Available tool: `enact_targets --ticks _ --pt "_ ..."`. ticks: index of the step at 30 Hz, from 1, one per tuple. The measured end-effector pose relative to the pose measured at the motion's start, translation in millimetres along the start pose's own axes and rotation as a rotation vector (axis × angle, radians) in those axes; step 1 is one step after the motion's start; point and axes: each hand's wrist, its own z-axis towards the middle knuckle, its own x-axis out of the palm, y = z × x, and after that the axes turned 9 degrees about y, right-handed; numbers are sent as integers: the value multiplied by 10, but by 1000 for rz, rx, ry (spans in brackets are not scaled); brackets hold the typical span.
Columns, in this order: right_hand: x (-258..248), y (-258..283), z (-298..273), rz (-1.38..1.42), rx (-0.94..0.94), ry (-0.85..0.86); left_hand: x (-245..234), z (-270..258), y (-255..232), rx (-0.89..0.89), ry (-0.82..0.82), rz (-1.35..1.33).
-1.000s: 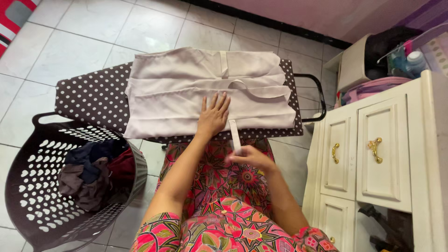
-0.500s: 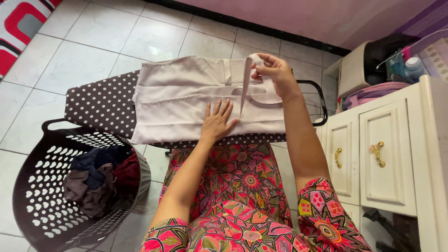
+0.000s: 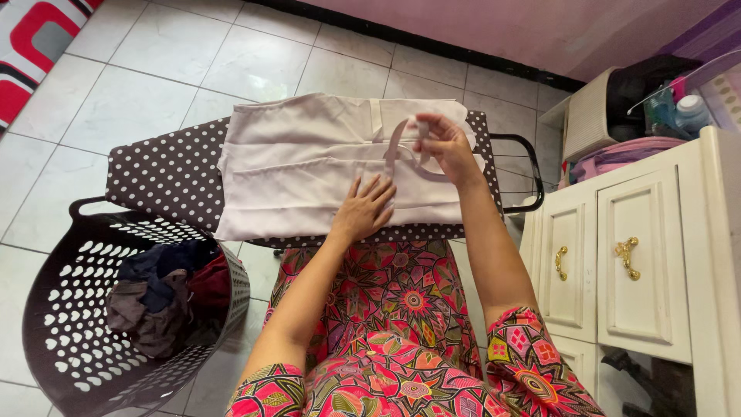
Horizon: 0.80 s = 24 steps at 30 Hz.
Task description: The person folds several garments one by one on a polka-dotted ironing board and places them on a nearby white cabinet. Items include a patterned shirt, a light-colored shirt, and a maroon garment. The person smooths and aligns each piece before folding and stacking them.
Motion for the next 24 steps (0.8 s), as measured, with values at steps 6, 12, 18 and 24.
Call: enact_targets --ticks 6,12,18,24 --pt "-690 -435 -511 -681 674 108 2 26 12 -22 -13 53" --pt "-826 -820 -515 -1322 138 -412 -9 75 11 -44 -30 48" --pt "-378 -814 -150 -1690 -220 -388 -56 140 12 -92 104 44" --pt "-125 -412 -557 -1258 -72 -180 -140 157 -35 -110 122 19"
